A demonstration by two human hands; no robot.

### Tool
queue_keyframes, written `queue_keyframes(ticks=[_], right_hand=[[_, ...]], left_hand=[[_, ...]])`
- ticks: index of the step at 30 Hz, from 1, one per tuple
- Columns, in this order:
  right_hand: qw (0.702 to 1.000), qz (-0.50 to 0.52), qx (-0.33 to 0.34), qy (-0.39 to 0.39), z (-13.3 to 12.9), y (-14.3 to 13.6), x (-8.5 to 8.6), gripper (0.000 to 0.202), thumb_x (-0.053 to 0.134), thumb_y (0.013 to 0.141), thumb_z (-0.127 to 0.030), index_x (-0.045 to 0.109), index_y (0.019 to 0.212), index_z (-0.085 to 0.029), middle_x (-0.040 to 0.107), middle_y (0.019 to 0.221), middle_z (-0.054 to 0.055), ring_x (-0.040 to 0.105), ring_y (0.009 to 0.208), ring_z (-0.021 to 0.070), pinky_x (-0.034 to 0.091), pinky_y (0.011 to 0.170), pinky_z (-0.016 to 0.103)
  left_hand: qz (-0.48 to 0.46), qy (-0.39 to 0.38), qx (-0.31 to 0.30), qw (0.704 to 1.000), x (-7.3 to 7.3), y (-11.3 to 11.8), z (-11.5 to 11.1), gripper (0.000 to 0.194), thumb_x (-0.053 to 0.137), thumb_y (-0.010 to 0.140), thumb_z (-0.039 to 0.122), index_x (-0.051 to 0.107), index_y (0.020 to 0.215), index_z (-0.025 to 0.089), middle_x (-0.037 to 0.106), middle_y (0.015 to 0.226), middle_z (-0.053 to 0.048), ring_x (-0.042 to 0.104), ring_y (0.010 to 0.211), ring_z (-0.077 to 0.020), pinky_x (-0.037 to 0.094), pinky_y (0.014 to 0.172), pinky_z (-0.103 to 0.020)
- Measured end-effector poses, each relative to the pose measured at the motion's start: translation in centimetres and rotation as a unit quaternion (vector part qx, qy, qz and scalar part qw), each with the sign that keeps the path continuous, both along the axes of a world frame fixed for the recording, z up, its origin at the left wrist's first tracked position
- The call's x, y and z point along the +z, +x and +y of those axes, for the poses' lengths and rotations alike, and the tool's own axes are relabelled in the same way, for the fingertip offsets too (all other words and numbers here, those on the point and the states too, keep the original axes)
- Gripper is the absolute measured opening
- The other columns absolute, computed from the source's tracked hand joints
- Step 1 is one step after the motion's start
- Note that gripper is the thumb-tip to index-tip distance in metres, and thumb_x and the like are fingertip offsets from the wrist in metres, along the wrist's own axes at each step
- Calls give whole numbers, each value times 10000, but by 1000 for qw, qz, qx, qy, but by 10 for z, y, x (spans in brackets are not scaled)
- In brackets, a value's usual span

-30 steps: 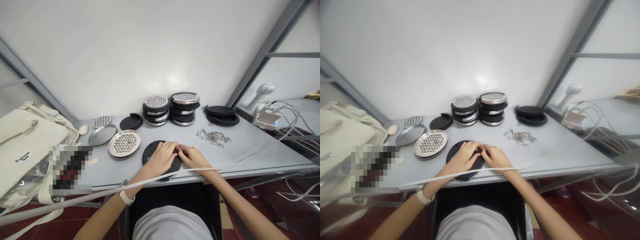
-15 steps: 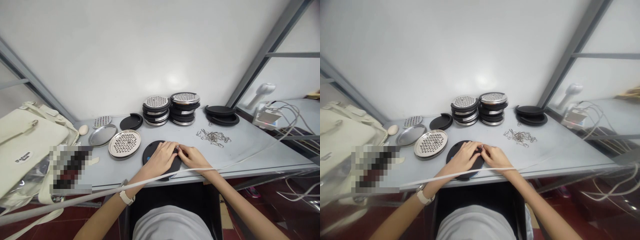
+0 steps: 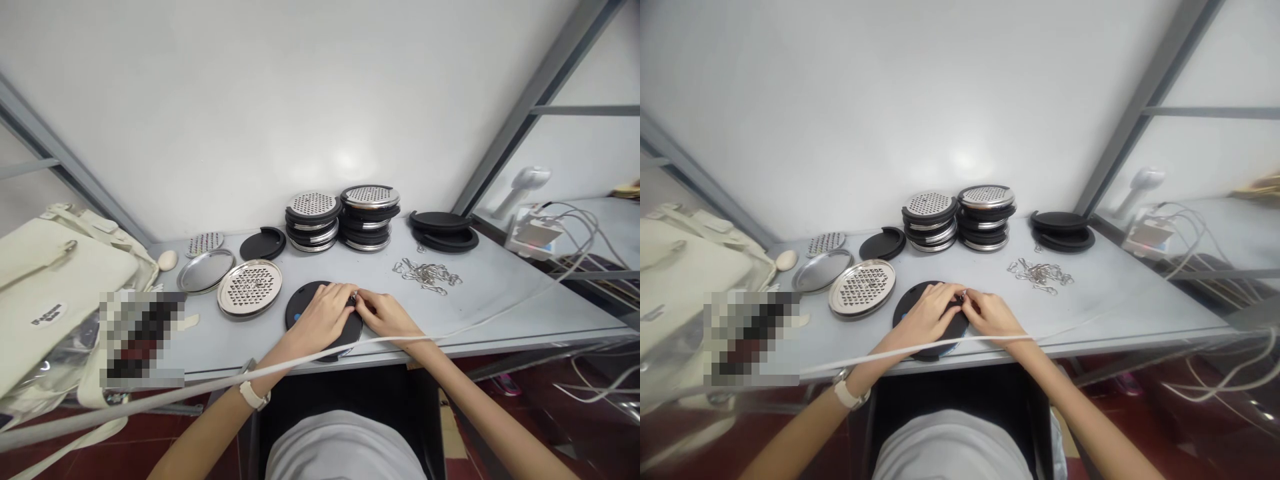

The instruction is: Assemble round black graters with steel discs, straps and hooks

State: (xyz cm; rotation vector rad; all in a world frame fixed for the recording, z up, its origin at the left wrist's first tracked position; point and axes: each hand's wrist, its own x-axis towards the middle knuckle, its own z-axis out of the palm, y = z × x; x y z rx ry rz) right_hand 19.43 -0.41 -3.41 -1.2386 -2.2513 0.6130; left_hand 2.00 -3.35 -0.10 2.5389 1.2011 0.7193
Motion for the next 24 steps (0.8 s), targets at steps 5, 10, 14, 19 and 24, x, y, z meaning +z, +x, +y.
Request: queue_keyframes(ticks=[5, 10, 14, 19, 24], right_hand=[[1000, 5, 1, -2, -1, 0, 1, 280, 328, 918, -295, 560, 797, -193, 642, 703, 26, 583, 603, 158, 369, 583, 234], [1000, 3, -1, -4, -1, 0, 1, 280, 331, 915, -294, 567, 804, -192, 644, 705, 28, 588, 608, 161, 368, 579, 233], [1000, 2, -1, -2, 0, 0, 0, 285, 329, 917, -297, 564, 794, -191, 640, 698, 28, 584, 606, 160, 363, 579, 233], [1000, 7, -1, -2, 0, 0, 0, 279, 332, 913, -293, 571, 814, -189, 652, 722, 35, 595, 628, 164, 374, 594, 234], [1000, 5, -2, -3, -1, 0, 1, 283, 330, 911, -292, 573, 808, -191, 645, 708, 33, 593, 621, 165, 369, 578, 235]], left_hand=[[3, -2, -1, 1000, 0, 0, 0, 260, 392, 914, 136, 449, 1162, 190, 568, 1087, -57, 507, 1033, -191, 369, 898, -346], [-1, -2, -4, 1000, 0, 0, 0, 263, 392, 914, 132, 450, 1165, 190, 570, 1083, -58, 508, 1024, -193, 368, 893, -347], [-4, -1, -4, 1000, 0, 0, 0, 263, 396, 916, 133, 443, 1169, 187, 569, 1088, -56, 505, 1026, -190, 367, 895, -343], [3, -2, 0, 1000, 0, 0, 0, 253, 386, 915, 135, 447, 1155, 186, 570, 1084, -60, 508, 1039, -193, 369, 899, -350], [0, -1, -1, 1000, 0, 0, 0, 275, 393, 907, 125, 439, 1170, 190, 570, 1094, -63, 510, 1044, -195, 371, 900, -353]])
